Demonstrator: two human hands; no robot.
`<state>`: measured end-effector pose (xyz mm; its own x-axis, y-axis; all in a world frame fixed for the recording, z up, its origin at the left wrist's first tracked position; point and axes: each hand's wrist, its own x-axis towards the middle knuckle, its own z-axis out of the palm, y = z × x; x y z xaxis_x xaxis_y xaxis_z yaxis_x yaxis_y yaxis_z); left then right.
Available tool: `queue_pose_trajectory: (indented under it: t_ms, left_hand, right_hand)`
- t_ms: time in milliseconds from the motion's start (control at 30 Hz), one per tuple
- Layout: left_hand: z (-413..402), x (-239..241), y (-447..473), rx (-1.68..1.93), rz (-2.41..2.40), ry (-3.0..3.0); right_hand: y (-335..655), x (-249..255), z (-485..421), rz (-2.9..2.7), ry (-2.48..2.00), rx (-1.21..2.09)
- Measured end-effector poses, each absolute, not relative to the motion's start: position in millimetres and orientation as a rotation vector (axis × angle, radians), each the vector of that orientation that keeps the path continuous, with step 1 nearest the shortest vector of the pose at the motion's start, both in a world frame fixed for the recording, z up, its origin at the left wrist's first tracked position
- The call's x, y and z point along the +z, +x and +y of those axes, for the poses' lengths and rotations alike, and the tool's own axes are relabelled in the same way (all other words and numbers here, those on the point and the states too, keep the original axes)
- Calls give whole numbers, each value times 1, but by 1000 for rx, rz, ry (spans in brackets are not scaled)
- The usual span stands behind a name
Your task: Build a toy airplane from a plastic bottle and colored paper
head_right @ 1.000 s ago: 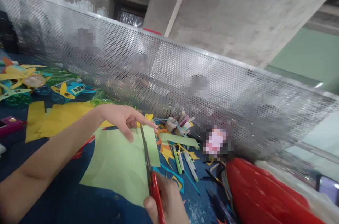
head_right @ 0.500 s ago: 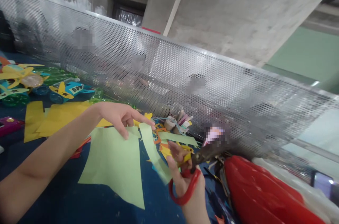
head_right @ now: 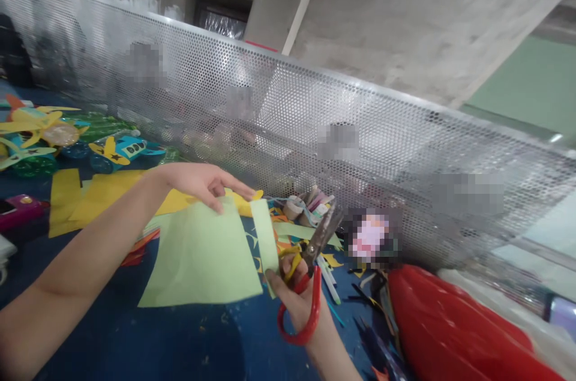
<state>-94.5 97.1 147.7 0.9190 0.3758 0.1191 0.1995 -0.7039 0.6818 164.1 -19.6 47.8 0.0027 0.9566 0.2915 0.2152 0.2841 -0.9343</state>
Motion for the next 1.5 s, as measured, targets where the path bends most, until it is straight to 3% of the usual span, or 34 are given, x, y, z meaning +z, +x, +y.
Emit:
queue_pose_trajectory:
  t_ms: [67, 167, 333, 567, 667, 733, 900, 967, 1067, 1300, 1500]
  left_hand:
    - [105, 148, -106, 465, 643, 2425]
    - [120, 146, -128, 807, 1389, 2454]
    - [137, 138, -167, 1207, 2330, 2104]
    - [134, 137, -185, 1336, 2562, 1785]
    - [123, 145, -164, 1396, 2477, 1900]
    - [110, 152, -141, 1276, 2145, 2208]
    - [72, 150, -73, 475, 737, 2746]
    - [62, 141, -52, 204, 479, 2744]
    - [61, 128, -34, 73, 489, 2689]
    - [90, 116, -32, 316, 692, 2381]
    - [99, 113, -35, 612, 717, 1886]
  right_hand:
    - [172, 43, -15, -1403, -1175, 808]
    - [179, 39, -11, -1376, -1213, 775]
    - [172, 49, -16, -1385, -1282, 803]
    - [164, 55, -20, -1438, -1338, 728]
    - [168, 52, -18, -1454, -1338, 727]
    - [170, 51, -18, -1468, -1340, 778]
    - [168, 58, -25, -1563, -1345, 908]
    - [166, 65, -30, -1603, -1340, 915]
    - [166, 74, -36, -1632, -1323, 933]
    - [178, 59, -21, -1405, -1263, 661]
    - [186, 48, -9, -1300, -1114, 941]
